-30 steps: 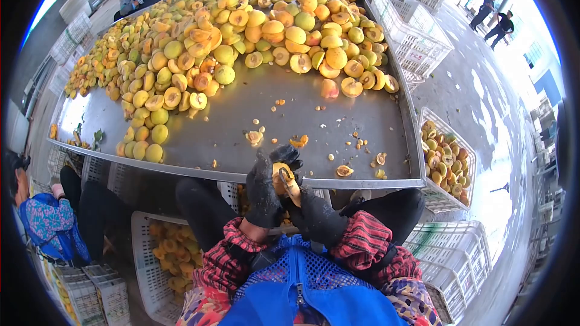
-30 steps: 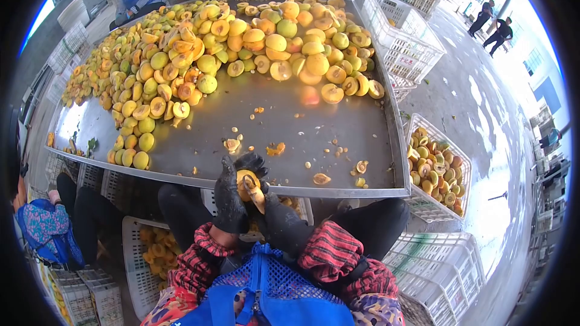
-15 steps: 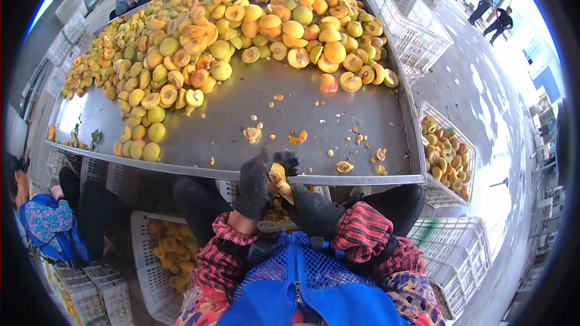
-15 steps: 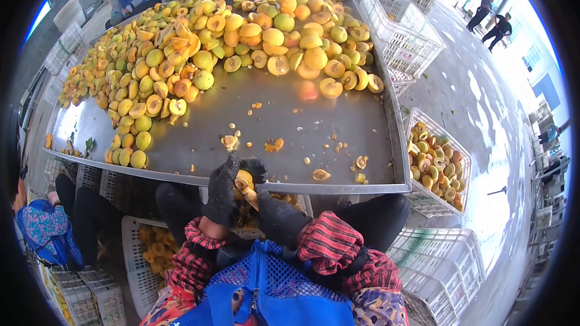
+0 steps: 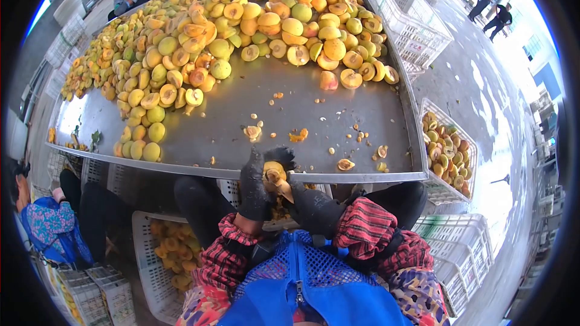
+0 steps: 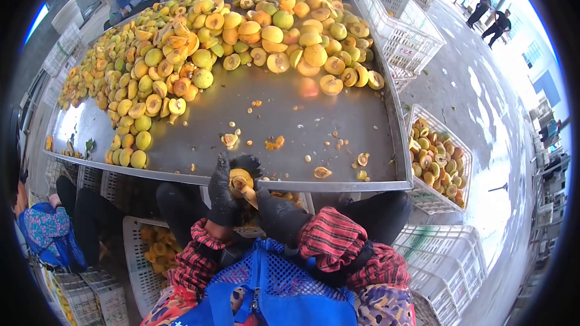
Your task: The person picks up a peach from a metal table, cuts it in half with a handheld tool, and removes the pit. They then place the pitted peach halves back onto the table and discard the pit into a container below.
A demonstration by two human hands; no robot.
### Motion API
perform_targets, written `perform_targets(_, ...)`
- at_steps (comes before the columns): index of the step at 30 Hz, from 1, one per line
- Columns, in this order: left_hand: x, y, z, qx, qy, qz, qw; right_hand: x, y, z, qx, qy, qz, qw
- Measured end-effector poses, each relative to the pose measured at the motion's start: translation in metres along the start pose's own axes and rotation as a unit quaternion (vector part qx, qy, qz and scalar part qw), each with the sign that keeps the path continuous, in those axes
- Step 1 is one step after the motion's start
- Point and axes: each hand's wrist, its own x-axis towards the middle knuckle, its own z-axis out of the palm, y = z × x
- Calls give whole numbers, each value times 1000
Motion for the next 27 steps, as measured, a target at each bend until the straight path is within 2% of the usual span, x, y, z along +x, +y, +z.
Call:
perform_targets(1, -3, 5, 10, -159, 15, -64, 985, 2, 1, -3, -26, -12, -15, 999)
perform_targets(2, -2, 5, 9, -188, -4, -90, 978, 4, 2, -3, -51, -26, -31, 998)
perform_targets(4, 1, 4, 5, -245, -41, -142, 958, 3, 3, -1, -70, 6, -51, 996)
perform_targets(8, 0, -8, -1, -141, 24, -66, 988, 5, 13, 23, -80, 117, -105, 984)
perform_targets(11, -3, 2, 12, -90, 20, -50, 994, 3, 9, 13, 88, 32, -49, 994)
perform_targets(14, -5, 2, 12, -56, 2, -54, 997, -3, -10, -2, 123, 13, 56, 991)
perform_targets(16, -7, 9, 12, 13, -11, -55, 998, 0, 2, 11, 48, 26, 49, 997)
perform_targets(17, -9, 12, 14, 7, -3, -56, 998, 3, 4, 13, 10, 33, 42, 999)
perform_targets(22, -7, 6, 9, -22, 28, -31, 999, 6, -8, 5, 89, -1, 34, 995)
perform_targets(23, -5, 3, 3, 17, 19, -16, 1000, 5, -11, 4, 114, -5, 41, 993)
perform_targets(25, -3, 0, -6, 96, -2, 11, 995, 4, -13, 3, 67, -2, 48, 997)
perform_targets(27, -8, 7, 5, 12, 4, -23, 1000, 3, -8, 6, 26, 12, 36, 999)
